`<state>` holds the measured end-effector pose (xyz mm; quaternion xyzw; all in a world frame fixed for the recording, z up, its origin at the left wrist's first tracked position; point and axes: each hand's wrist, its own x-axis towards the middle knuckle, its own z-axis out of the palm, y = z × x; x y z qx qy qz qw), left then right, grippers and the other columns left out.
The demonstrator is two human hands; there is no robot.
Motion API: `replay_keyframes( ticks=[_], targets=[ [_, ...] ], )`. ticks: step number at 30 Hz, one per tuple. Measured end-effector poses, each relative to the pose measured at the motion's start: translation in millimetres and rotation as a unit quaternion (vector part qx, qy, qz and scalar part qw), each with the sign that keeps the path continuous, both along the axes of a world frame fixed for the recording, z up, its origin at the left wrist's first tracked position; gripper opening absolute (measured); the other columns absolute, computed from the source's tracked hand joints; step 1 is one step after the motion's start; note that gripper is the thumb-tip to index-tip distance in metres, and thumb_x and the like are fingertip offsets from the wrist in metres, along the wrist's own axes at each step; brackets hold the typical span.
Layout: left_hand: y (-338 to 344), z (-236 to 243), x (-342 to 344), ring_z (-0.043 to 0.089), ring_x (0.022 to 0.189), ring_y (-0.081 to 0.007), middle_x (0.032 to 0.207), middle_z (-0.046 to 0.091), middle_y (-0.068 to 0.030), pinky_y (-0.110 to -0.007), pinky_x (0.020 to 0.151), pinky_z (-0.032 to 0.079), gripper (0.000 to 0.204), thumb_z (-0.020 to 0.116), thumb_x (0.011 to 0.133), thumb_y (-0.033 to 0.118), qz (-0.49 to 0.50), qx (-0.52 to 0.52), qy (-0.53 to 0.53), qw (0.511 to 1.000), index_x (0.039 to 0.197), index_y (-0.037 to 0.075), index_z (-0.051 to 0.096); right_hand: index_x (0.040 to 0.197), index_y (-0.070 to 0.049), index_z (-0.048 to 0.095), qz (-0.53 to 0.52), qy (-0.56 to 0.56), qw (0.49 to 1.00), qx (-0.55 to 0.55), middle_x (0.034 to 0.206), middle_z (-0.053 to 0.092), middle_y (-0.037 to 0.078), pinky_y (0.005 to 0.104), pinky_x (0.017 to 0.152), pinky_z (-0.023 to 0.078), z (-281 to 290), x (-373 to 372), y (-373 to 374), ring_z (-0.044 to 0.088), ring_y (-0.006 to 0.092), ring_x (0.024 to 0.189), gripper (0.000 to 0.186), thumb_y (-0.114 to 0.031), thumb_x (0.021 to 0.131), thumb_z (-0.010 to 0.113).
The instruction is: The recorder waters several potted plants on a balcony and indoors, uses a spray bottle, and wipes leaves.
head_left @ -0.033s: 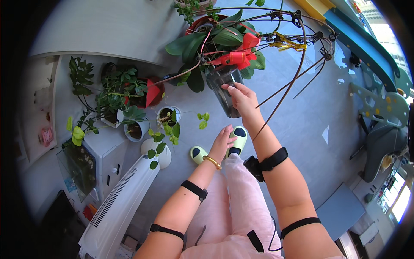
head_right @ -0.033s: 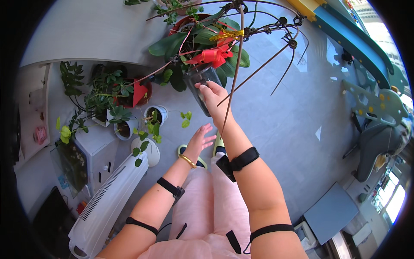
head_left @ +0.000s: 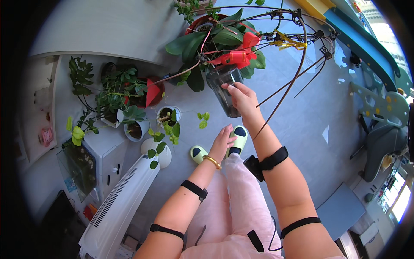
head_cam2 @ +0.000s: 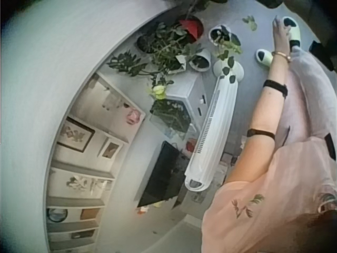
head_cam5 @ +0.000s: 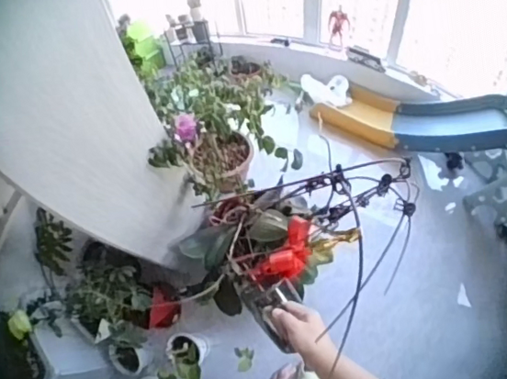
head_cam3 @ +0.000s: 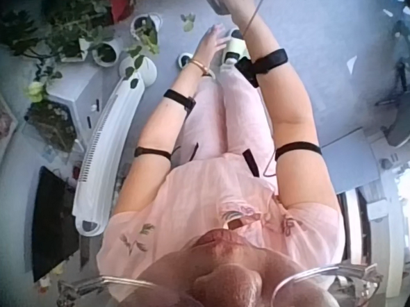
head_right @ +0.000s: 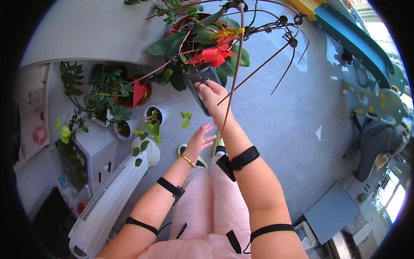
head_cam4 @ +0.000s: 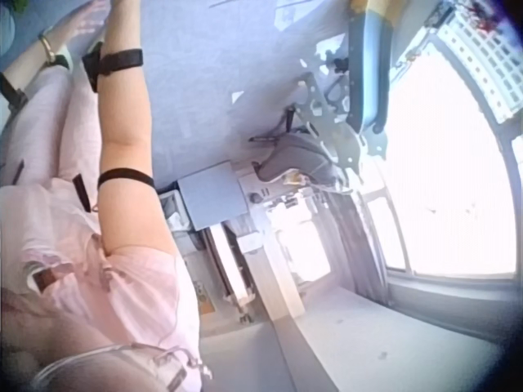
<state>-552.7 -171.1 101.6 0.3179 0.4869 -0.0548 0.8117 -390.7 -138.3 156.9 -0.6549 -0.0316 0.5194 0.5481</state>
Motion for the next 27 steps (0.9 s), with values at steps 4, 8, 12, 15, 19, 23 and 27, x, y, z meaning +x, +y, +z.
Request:
replay_keyframes(
  ticks=[4,8,12,15,19,23,27],
  targets=[
    [0,-1,-2,0.048,0.112,-0.0249,0.137,0.034,-0.0125,-0.038,0.095,0.035,0.074,0.035,0.086,0.060,0.003,-0.006,0.009,1.000,0.135,0.005,0.027,0.094,-0.005,0.064,0.007,0.011,1.000,0.002,0.056,0.033,-0.006,0.0198,0.049,0.023,-6,1,1,0.028,0.0044,0.052,0.024,-0.021,0.082,0.051],
    [-1,-2,-9,0.048,0.113,-0.0280,0.136,0.034,-0.0159,-0.037,0.094,0.036,0.066,0.036,0.088,0.053,0.017,-0.006,0.016,1.000,0.133,0.005,0.030,0.094,-0.004,0.064,0.009,0.027,1.000,0.008,0.056,0.032,-0.007,0.0201,0.049,0.023,-10,4,3,0.028,0.0043,0.051,0.024,-0.020,0.082,0.051],
    [-2,-2,-12,0.047,0.114,-0.0282,0.136,0.034,-0.0157,-0.037,0.095,0.035,0.066,0.036,0.088,0.053,0.014,-0.008,0.012,1.000,0.134,0.005,0.029,0.090,-0.004,0.064,0.008,0.031,0.999,0.022,0.054,0.035,-0.007,0.0203,0.046,0.024,-18,15,1,0.031,0.0035,0.049,0.022,-0.018,0.081,0.051],
    [-2,-3,-14,0.047,0.114,-0.0281,0.136,0.034,-0.0153,-0.037,0.094,0.035,0.066,0.036,0.089,0.053,0.016,-0.010,0.017,1.000,0.134,0.005,0.029,0.088,-0.005,0.066,0.013,0.016,1.000,0.013,0.056,0.038,-0.007,0.0201,0.049,0.027,-17,21,5,0.034,0.0042,0.053,0.022,-0.019,0.079,0.052],
    [-4,-5,-14,0.047,0.114,-0.0272,0.136,0.034,-0.0148,-0.036,0.094,0.036,0.066,0.035,0.089,0.053,0.009,-0.005,0.019,1.000,0.133,0.005,0.030,0.094,-0.003,0.064,0.018,0.002,1.000,0.009,0.053,0.029,-0.008,0.0198,0.046,0.020,-21,25,11,0.026,0.0031,0.049,0.022,-0.016,0.082,0.051],
    [-7,-9,-18,0.049,0.112,-0.0233,0.136,0.035,-0.0117,-0.036,0.095,0.035,0.070,0.038,0.087,0.056,0.006,-0.006,0.019,1.000,0.135,0.005,0.029,0.094,-0.002,0.063,0.021,0.003,1.000,0.001,0.053,0.029,-0.008,0.0201,0.047,0.021,-27,28,21,0.026,0.0033,0.048,0.021,-0.016,0.082,0.051],
    [-10,-9,-19,0.049,0.112,-0.0237,0.136,0.035,-0.0129,-0.036,0.095,0.035,0.070,0.035,0.088,0.055,0.005,-0.001,0.014,1.000,0.135,0.004,0.028,0.095,-0.002,0.063,0.043,0.002,0.999,-0.007,0.052,0.028,-0.007,0.0212,0.046,0.019,-27,30,30,0.024,0.0043,0.047,0.022,-0.016,0.083,0.050]
  ],
)
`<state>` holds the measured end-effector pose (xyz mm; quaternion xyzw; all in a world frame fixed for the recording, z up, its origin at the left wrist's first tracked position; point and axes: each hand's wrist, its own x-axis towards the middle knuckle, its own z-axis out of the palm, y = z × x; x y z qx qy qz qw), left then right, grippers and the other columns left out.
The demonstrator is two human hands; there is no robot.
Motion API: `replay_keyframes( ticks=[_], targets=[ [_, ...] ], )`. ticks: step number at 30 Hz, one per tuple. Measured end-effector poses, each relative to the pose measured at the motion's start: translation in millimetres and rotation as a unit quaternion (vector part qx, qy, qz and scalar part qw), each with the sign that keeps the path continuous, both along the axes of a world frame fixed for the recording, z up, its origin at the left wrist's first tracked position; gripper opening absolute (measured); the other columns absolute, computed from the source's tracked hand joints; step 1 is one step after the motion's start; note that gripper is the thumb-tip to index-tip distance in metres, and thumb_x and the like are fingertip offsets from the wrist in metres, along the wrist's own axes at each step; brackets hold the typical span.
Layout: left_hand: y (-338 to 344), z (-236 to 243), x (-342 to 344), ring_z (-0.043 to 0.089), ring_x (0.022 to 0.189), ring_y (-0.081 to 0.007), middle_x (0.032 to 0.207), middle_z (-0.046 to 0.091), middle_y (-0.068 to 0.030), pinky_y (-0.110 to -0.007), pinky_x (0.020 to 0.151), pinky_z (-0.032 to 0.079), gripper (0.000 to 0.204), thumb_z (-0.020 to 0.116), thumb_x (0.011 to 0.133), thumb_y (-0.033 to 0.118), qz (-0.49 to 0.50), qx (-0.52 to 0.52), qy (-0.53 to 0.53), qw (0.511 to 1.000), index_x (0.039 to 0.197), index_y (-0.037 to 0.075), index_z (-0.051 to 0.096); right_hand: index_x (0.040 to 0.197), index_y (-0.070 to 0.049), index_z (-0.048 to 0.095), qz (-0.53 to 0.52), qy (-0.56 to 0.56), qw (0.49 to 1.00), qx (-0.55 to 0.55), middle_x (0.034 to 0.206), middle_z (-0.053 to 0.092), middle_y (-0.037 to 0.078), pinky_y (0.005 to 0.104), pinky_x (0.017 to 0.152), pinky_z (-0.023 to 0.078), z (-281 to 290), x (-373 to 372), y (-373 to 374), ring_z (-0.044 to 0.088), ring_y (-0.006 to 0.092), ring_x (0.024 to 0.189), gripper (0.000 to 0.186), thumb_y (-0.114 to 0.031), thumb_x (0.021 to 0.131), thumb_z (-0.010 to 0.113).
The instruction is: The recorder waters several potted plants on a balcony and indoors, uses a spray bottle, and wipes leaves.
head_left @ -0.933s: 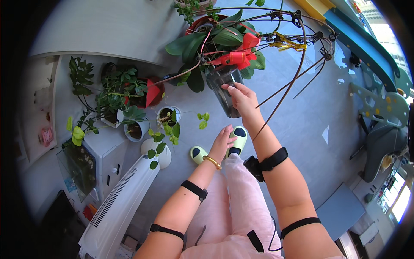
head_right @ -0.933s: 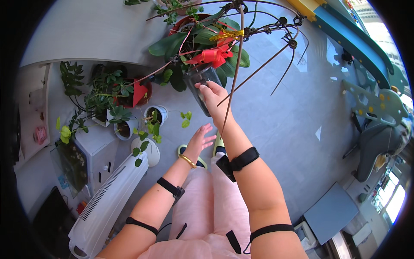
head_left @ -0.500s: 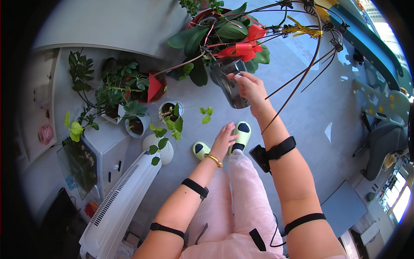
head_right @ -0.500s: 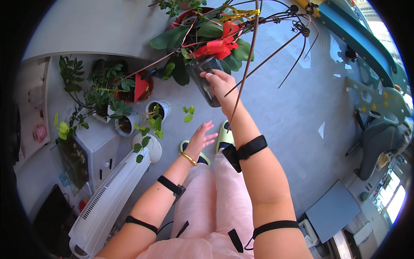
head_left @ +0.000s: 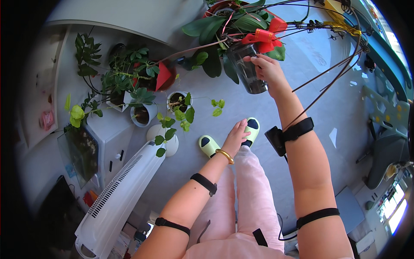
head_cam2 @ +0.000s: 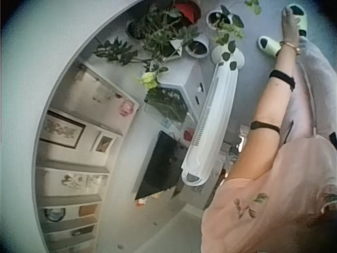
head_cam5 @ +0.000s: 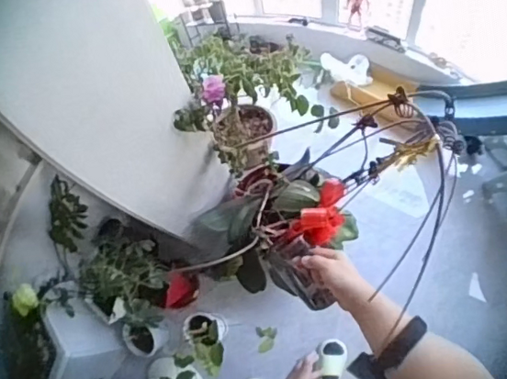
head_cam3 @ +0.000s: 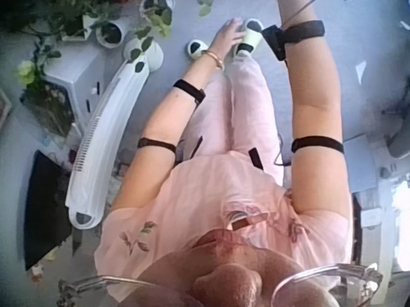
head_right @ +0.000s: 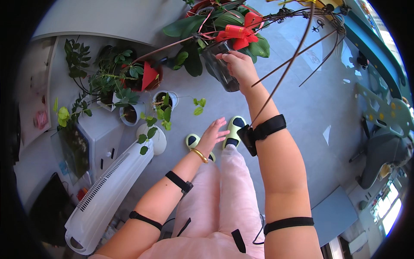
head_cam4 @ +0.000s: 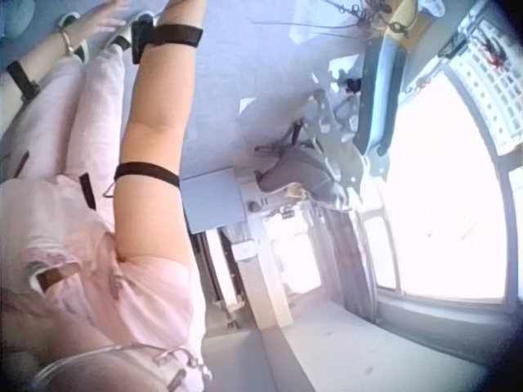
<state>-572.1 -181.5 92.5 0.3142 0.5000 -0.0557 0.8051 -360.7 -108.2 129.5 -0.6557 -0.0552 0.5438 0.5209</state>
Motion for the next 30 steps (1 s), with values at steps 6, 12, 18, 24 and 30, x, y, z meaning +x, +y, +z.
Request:
replay_keyframes(
  ticks=[6,12,18,24,30],
  targets=[
    [-1,-2,-8,0.049,0.112,-0.0240,0.136,0.035,-0.0134,-0.037,0.095,0.035,0.069,0.034,0.088,0.055,0.007,0.000,-0.005,1.000,0.135,0.005,0.028,0.098,0.000,0.061,0.020,-0.007,1.000,-0.001,0.052,0.026,-0.006,0.0220,0.045,0.017,-8,0,13,0.022,0.0052,0.046,0.024,-0.015,0.084,0.049],
    [-1,-1,-15,0.049,0.112,-0.0245,0.136,0.035,-0.0138,-0.037,0.095,0.036,0.069,0.034,0.088,0.056,0.014,-0.009,0.001,1.000,0.135,0.005,0.028,0.098,0.001,0.061,0.020,-0.003,1.000,-0.006,0.052,0.025,-0.006,0.0224,0.045,0.016,-5,2,16,0.021,0.0053,0.046,0.024,-0.014,0.085,0.048],
    [1,3,-14,0.048,0.112,-0.0247,0.136,0.034,-0.0135,-0.037,0.095,0.035,0.068,0.033,0.088,0.055,0.011,-0.007,-0.003,1.000,0.135,0.006,0.028,0.087,-0.003,0.065,-0.006,0.005,1.000,0.011,0.057,0.038,-0.006,0.0197,0.047,0.027,-8,-4,9,0.034,0.0042,0.051,0.018,-0.015,0.080,0.053],
    [6,8,-11,0.049,0.112,-0.0243,0.136,0.035,-0.0129,-0.037,0.095,0.036,0.067,0.032,0.089,0.055,0.006,0.009,-0.007,1.000,0.135,0.006,0.028,0.090,-0.003,0.063,-0.098,0.013,0.995,0.034,0.058,0.038,-0.007,0.0192,0.047,0.026,-1,-30,7,0.033,0.0037,0.051,0.019,-0.016,0.082,0.052],
    [7,12,-14,0.049,0.111,-0.0238,0.136,0.035,-0.0120,-0.037,0.095,0.035,0.067,0.032,0.089,0.055,0.005,0.006,-0.003,1.000,0.135,0.007,0.028,0.098,0.001,0.061,-0.118,0.037,0.991,0.046,0.056,0.033,-0.008,0.0193,0.045,0.021,6,-35,11,0.029,0.0028,0.048,0.023,-0.014,0.085,0.048]
  ],
)
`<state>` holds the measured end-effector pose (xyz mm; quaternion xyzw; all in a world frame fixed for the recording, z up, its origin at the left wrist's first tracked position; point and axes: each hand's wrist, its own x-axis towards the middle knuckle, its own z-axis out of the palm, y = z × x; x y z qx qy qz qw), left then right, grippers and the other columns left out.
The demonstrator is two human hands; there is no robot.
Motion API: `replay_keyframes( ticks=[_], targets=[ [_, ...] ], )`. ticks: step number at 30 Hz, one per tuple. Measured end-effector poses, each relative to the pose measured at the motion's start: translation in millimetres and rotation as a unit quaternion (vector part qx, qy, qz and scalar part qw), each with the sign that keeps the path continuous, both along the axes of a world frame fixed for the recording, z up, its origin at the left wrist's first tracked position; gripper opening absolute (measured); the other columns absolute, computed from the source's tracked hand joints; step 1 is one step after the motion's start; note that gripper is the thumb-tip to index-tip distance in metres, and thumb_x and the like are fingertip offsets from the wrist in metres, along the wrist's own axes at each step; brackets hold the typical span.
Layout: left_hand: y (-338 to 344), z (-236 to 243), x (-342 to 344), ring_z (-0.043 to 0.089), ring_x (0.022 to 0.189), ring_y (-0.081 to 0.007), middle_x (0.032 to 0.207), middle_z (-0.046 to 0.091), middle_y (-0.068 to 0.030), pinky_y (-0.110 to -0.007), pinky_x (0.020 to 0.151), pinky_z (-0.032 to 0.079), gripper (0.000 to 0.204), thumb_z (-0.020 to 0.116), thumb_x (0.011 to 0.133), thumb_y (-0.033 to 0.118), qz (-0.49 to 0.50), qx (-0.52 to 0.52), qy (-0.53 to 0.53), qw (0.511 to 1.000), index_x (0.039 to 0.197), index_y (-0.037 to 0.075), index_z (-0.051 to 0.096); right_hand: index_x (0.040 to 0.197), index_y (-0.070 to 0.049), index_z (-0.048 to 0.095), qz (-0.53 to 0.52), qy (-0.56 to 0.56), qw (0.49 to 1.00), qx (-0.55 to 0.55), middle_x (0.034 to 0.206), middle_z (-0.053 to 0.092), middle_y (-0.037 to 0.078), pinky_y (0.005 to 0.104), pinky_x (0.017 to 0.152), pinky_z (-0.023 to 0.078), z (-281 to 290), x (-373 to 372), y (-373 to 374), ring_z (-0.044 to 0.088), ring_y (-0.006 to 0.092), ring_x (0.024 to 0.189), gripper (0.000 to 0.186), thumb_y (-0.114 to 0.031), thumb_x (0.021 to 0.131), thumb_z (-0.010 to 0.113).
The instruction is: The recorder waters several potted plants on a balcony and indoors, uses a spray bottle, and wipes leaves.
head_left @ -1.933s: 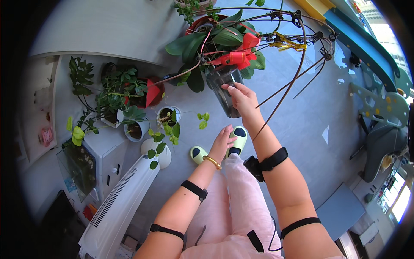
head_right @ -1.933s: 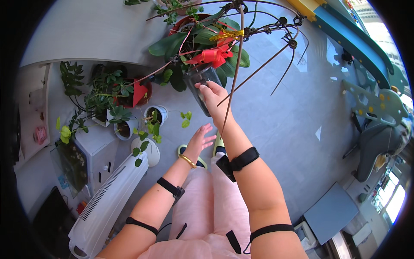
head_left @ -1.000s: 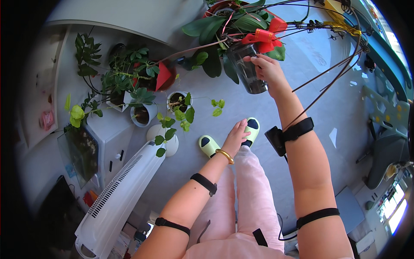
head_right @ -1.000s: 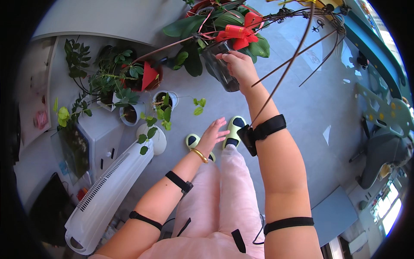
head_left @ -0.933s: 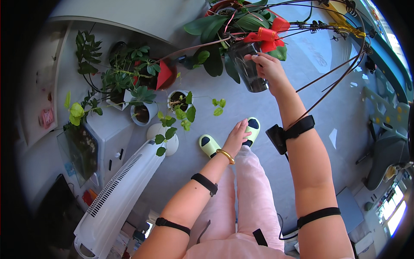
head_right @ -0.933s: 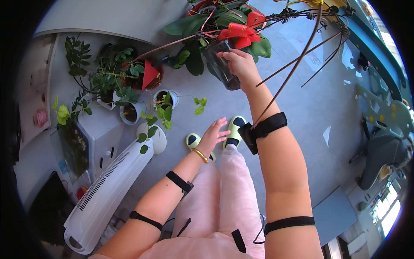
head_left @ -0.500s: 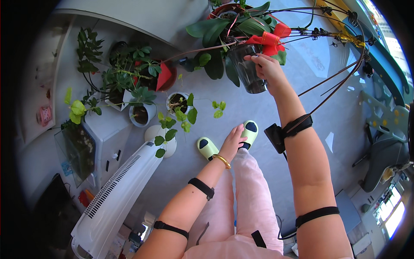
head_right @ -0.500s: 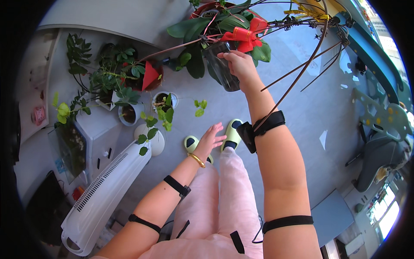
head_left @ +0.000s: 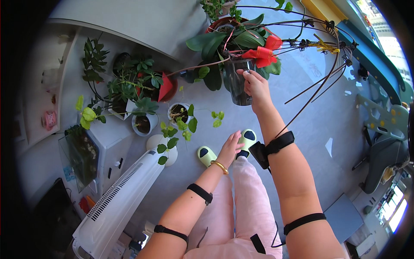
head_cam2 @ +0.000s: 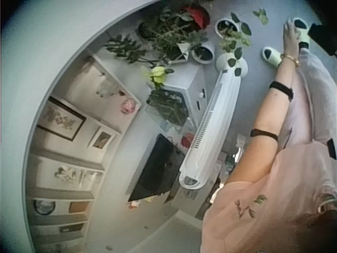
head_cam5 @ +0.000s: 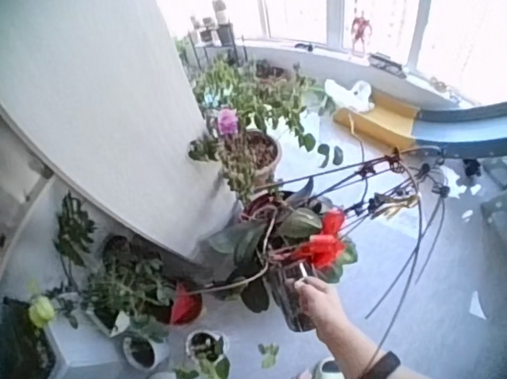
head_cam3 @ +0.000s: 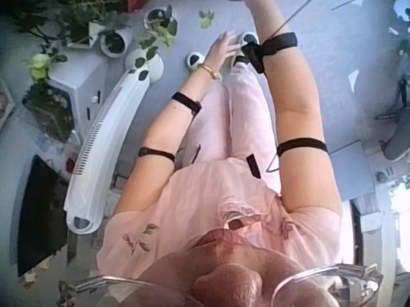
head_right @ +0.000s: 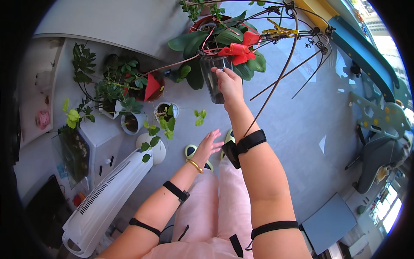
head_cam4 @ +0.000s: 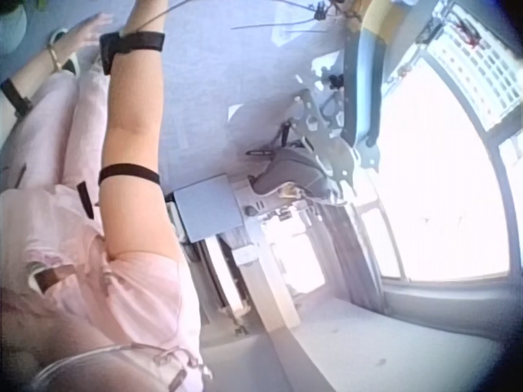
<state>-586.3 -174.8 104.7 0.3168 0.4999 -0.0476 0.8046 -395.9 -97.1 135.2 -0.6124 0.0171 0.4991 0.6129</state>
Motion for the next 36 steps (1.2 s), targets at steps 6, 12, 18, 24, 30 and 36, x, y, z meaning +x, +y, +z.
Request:
replay_keyframes(
  ticks=[6,12,18,24,30,36],
  targets=[
    [-1,1,-4,0.049,0.111,-0.0243,0.136,0.035,-0.0125,-0.038,0.095,0.035,0.068,0.033,0.088,0.056,0.004,-0.001,-0.003,1.000,0.135,0.007,0.028,0.097,0.001,0.060,0.000,-0.011,1.000,0.009,0.056,0.032,-0.008,0.0194,0.045,0.021,3,3,-3,0.028,0.0028,0.048,0.023,-0.015,0.086,0.048],
    [-3,6,-4,0.048,0.112,-0.0243,0.136,0.034,-0.0128,-0.037,0.096,0.035,0.070,0.033,0.088,0.057,0.004,0.000,-0.011,1.000,0.135,0.005,0.028,0.093,-0.002,0.062,0.002,-0.002,1.000,0.007,0.059,0.036,-0.007,0.0191,0.048,0.025,4,4,-15,0.032,0.0033,0.052,0.020,-0.016,0.083,0.051],
    [-1,7,-7,0.048,0.112,-0.0239,0.136,0.034,-0.0128,-0.037,0.095,0.035,0.070,0.032,0.088,0.057,-0.001,0.006,-0.014,1.000,0.135,0.005,0.028,0.094,-0.002,0.062,0.008,-0.008,1.000,-0.002,0.061,0.036,-0.008,0.0186,0.048,0.025,12,-2,-24,0.032,0.0029,0.052,0.020,-0.015,0.083,0.051],
    [1,11,-7,0.049,0.112,-0.0234,0.136,0.034,-0.0125,-0.037,0.095,0.035,0.070,0.033,0.088,0.057,0.003,0.004,-0.013,1.000,0.135,0.006,0.028,0.095,-0.003,0.062,-0.010,-0.009,0.999,0.032,0.061,0.036,-0.009,0.0181,0.047,0.023,15,1,-23,0.031,0.0020,0.051,0.020,-0.013,0.084,0.051],
    [1,7,-13,0.050,0.111,-0.0231,0.136,0.035,-0.0122,-0.036,0.094,0.036,0.069,0.033,0.088,0.057,0.010,0.005,-0.011,1.000,0.135,0.006,0.029,0.097,-0.001,0.061,-0.014,-0.001,0.999,0.041,0.059,0.034,-0.009,0.0181,0.047,0.022,7,7,-7,0.029,0.0014,0.051,0.021,-0.014,0.084,0.051],
    [3,7,-18,0.048,0.112,-0.0264,0.136,0.033,-0.0155,-0.035,0.093,0.037,0.065,0.034,0.089,0.054,0.012,0.007,-0.005,1.000,0.134,0.007,0.030,0.096,-0.001,0.061,-0.008,0.006,0.999,0.051,0.058,0.032,-0.009,0.0184,0.046,0.022,0,6,-2,0.029,0.0015,0.050,0.020,-0.013,0.084,0.051]
  ],
)
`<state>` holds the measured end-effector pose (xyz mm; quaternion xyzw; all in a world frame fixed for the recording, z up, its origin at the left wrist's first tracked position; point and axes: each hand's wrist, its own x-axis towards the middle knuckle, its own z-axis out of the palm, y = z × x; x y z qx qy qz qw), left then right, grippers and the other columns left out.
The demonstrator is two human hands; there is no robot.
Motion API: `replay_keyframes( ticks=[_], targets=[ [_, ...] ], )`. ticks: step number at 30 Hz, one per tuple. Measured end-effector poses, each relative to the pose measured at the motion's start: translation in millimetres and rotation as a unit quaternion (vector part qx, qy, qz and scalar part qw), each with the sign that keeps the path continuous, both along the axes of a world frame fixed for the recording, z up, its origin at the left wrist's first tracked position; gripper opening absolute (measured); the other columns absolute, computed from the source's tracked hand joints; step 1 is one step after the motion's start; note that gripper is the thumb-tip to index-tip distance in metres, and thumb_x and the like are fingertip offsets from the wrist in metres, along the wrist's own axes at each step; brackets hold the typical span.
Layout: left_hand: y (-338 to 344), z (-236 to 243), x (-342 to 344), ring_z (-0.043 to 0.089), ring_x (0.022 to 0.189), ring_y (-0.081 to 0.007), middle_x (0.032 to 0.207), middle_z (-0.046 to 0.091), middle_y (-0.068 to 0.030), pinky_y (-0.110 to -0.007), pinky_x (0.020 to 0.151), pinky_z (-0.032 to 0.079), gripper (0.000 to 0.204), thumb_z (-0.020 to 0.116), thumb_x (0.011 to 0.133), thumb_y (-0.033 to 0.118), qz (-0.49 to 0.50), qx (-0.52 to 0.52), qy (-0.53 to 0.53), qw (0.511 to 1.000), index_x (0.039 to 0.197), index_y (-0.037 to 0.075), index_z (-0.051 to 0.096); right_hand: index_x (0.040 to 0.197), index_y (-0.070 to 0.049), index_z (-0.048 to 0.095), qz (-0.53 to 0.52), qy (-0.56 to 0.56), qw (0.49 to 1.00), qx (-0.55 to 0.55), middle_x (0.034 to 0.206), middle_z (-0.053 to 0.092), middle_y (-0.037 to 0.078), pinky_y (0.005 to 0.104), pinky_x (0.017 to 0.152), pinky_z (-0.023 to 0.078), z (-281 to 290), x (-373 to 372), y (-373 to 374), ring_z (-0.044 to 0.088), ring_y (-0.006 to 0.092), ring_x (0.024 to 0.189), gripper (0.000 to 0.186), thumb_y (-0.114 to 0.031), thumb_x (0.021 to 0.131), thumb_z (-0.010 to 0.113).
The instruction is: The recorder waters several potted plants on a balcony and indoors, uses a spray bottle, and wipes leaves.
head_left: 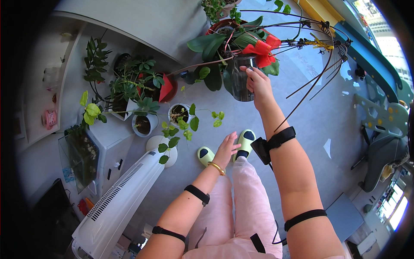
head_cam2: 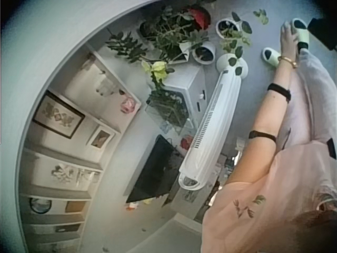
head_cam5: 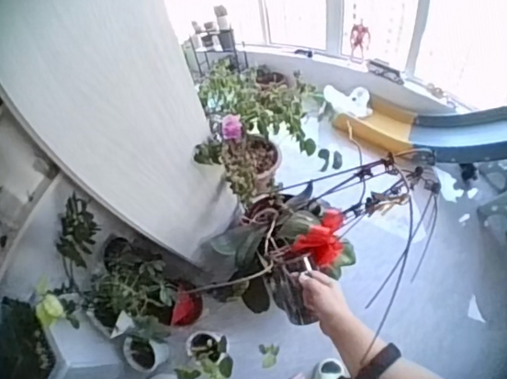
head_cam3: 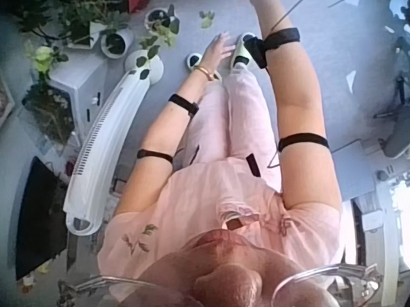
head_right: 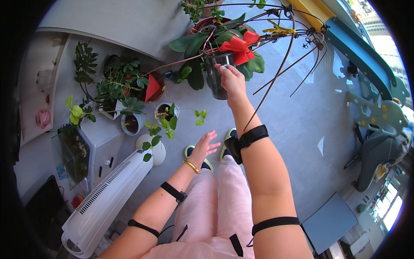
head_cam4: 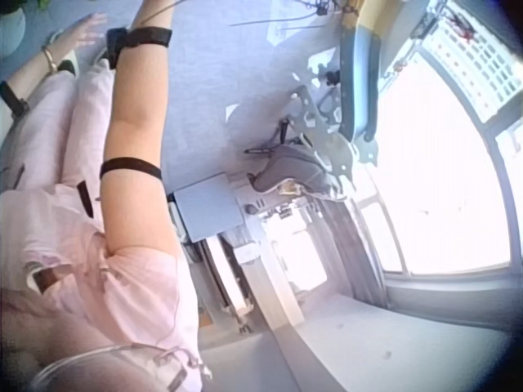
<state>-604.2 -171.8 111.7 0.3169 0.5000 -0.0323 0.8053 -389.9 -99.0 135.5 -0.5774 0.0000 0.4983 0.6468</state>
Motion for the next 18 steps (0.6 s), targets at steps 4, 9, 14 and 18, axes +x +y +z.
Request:
replay_keyframes(
  ticks=[4,9,14,18],
  targets=[
    [1,1,0,0.048,0.112,-0.0266,0.136,0.033,-0.0154,-0.035,0.093,0.037,0.065,0.033,0.089,0.054,0.001,0.000,0.002,1.000,0.134,0.007,0.030,0.096,-0.001,0.061,-0.005,0.002,1.000,-0.007,0.058,0.032,-0.009,0.0184,0.046,0.022,0,-4,0,0.028,0.0015,0.049,0.020,-0.013,0.084,0.051],
    [0,0,2,0.048,0.113,-0.0266,0.136,0.033,-0.0148,-0.036,0.093,0.037,0.065,0.033,0.089,0.054,0.005,-0.010,-0.003,1.000,0.134,0.007,0.030,0.095,-0.002,0.062,-0.042,0.014,0.999,-0.003,0.057,0.032,-0.009,0.0175,0.045,0.021,1,-10,-1,0.028,0.0014,0.049,0.019,-0.013,0.084,0.051],
    [1,0,3,0.048,0.112,-0.0267,0.136,0.033,-0.0142,-0.036,0.093,0.036,0.064,0.033,0.090,0.053,-0.001,-0.008,-0.007,1.000,0.135,0.008,0.029,0.095,-0.002,0.061,-0.080,0.029,0.996,0.018,0.058,0.033,-0.009,0.0172,0.044,0.021,-2,-16,1,0.028,0.0019,0.048,0.019,-0.013,0.085,0.050],
    [3,1,2,0.048,0.113,-0.0267,0.136,0.033,-0.0143,-0.036,0.093,0.036,0.063,0.032,0.090,0.053,0.001,-0.009,-0.007,1.000,0.135,0.008,0.029,0.095,-0.002,0.061,-0.113,0.050,0.992,0.027,0.058,0.034,-0.008,0.0176,0.044,0.022,-5,-22,4,0.029,0.0022,0.048,0.018,-0.014,0.086,0.050]
  ],
)
